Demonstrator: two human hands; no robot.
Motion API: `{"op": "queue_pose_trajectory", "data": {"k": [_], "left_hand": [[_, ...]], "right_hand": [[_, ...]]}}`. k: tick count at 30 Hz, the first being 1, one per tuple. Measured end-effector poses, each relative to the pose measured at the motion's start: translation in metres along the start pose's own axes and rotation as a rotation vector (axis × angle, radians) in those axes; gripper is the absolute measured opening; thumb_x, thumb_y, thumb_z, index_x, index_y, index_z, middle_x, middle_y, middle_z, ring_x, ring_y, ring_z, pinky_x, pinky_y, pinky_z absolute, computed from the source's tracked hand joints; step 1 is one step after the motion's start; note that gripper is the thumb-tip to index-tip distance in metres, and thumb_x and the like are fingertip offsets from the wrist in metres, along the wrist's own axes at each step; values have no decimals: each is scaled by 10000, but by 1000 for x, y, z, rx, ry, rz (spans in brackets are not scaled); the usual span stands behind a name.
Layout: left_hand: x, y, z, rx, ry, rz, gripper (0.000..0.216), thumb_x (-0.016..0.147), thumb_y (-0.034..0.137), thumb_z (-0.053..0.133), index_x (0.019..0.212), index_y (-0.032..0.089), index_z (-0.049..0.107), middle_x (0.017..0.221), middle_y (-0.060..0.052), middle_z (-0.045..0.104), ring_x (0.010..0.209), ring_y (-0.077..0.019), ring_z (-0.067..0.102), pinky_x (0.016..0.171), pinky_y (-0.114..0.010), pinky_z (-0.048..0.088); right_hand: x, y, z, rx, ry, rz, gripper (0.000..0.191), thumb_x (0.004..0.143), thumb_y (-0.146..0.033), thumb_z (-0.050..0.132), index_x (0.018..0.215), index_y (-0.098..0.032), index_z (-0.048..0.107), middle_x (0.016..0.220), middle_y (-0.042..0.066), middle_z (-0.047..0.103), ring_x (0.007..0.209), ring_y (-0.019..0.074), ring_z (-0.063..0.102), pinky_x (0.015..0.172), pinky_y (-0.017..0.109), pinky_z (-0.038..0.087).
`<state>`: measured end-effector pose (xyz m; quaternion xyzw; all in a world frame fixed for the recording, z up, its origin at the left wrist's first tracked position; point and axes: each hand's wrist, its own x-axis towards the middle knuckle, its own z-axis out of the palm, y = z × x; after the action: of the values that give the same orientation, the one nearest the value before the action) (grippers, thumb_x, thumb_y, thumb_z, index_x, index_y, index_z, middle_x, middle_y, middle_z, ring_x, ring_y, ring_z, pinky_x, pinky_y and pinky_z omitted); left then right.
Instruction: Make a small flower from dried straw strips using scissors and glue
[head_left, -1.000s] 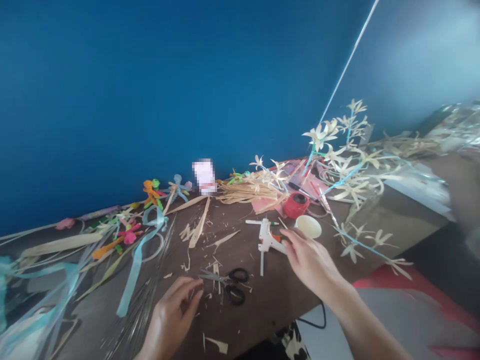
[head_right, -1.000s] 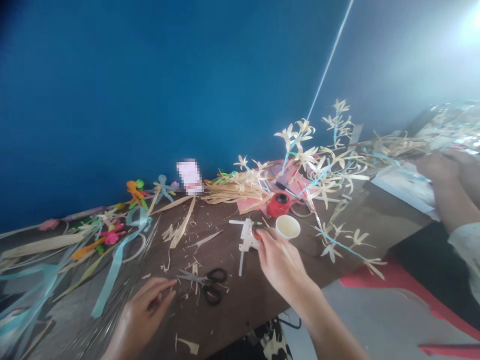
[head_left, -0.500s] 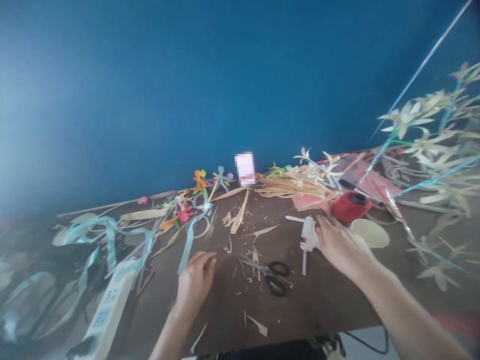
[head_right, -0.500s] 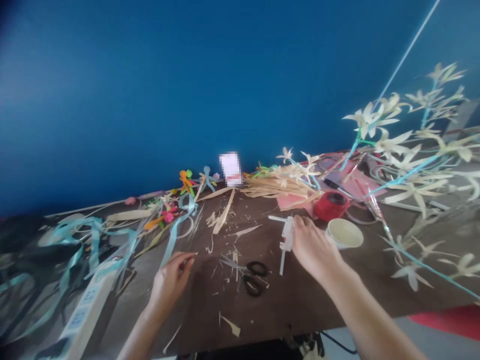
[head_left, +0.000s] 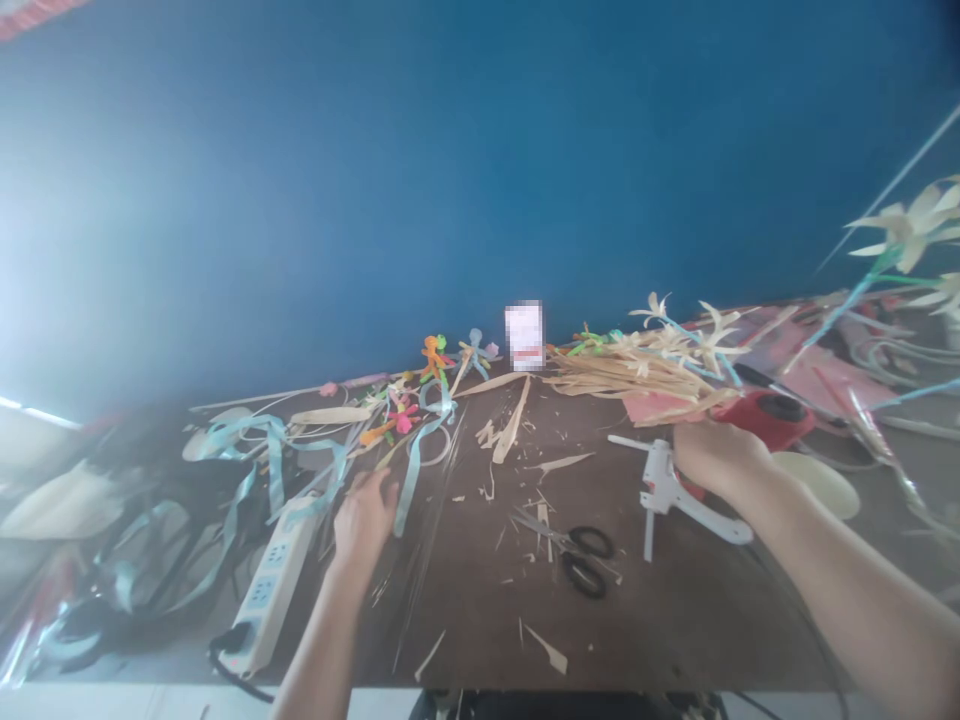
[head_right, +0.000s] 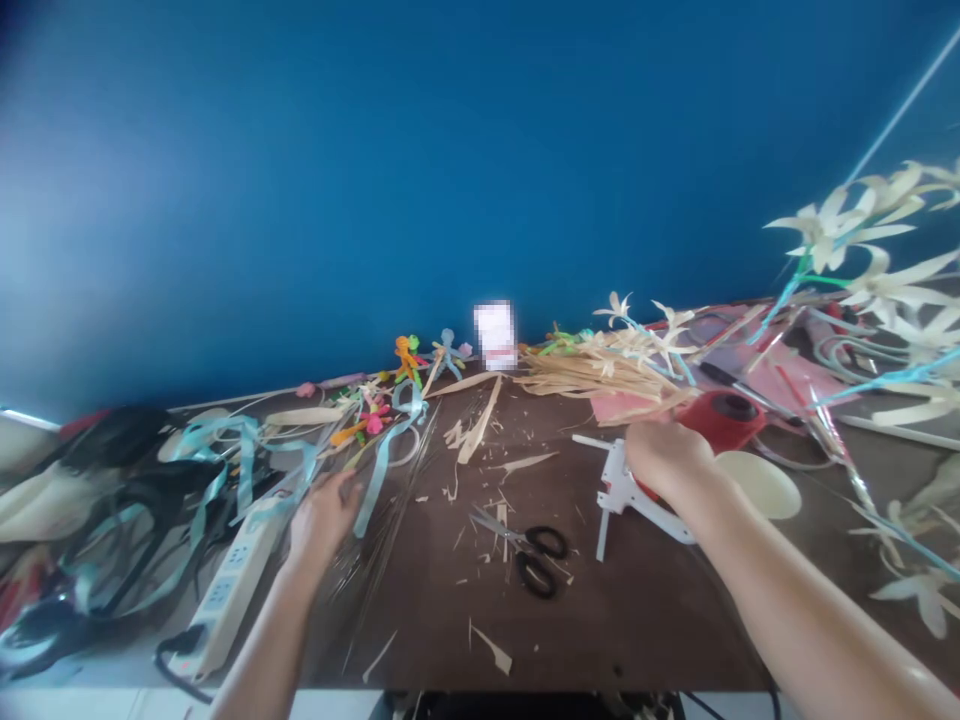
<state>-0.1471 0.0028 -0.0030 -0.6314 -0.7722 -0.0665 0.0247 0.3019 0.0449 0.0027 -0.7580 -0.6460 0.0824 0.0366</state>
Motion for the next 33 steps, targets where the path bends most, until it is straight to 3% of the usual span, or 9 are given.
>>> {"op": "queue_pose_trajectory", "data": {"k": [3,7,12,14,16,20,24,28,33], "left_hand": [[26,-6,3,26,-17,-33,339,797,305,431,1088,179,551,1115,-119,568,949,-251,557,754,-328,419],[50,-8,6,15,-44,-60,280,758,304,484,976,177,606,994,-123,631,861,-273,592,708,-348,431],[44,-6,-13,-41,4,-98,267,775,344,458,913,192,630,867,-94,674,812,-272,610,702,-355,431],[30,8,-28,-239,73,-78,305,773,390,464,937,186,621,882,-73,676,827,-237,608,712,-312,436],[14,33,-42,-568,28,54,310,750,404,505,913,171,629,877,-60,678,806,-211,609,715,-285,440],[-8,88,-55,-1032,-171,80,274,724,377,547,851,156,647,850,-64,684,727,-189,608,616,-255,434],[-18,119,-44,-1419,-461,-93,267,713,340,561,892,153,627,779,-60,677,614,-144,584,466,-201,364],[-30,132,-28,-1504,-518,-145,203,704,295,576,833,147,626,765,-41,647,610,-113,553,467,-174,361],[-42,144,-19,-1484,-596,-110,188,662,271,618,804,148,610,658,8,574,579,-114,529,494,-198,411]], "right_hand": [[-18,-22,-10,-42,-32,-68,210,733,-202,487,706,-101,670,715,195,673,630,339,643,524,390,432],[-53,-60,-19,-33,9,-253,277,797,-341,455,923,-178,639,717,121,684,649,304,645,554,377,438],[-86,-89,-19,192,84,-414,231,802,-295,465,954,-220,621,703,59,690,622,231,646,558,319,450],[-93,-100,-18,356,85,-481,217,800,-268,466,937,-223,629,747,52,695,667,207,648,617,305,458],[-97,-115,-18,529,33,-527,210,798,-262,471,922,-224,636,769,44,696,689,190,645,654,290,457],[-94,-150,-14,869,-98,-479,245,811,-280,462,998,-214,605,723,25,673,575,150,601,555,242,435],[-86,-167,-1,1137,-204,-402,187,787,-278,495,849,-168,633,642,3,623,529,115,532,504,205,390],[-84,-160,18,1234,-271,-311,204,752,-288,535,612,-146,575,532,-30,528,487,86,458,462,181,339],[-88,-142,31,1298,-280,-215,157,708,-292,580,645,-150,555,555,-29,535,504,95,470,478,189,356]]}}
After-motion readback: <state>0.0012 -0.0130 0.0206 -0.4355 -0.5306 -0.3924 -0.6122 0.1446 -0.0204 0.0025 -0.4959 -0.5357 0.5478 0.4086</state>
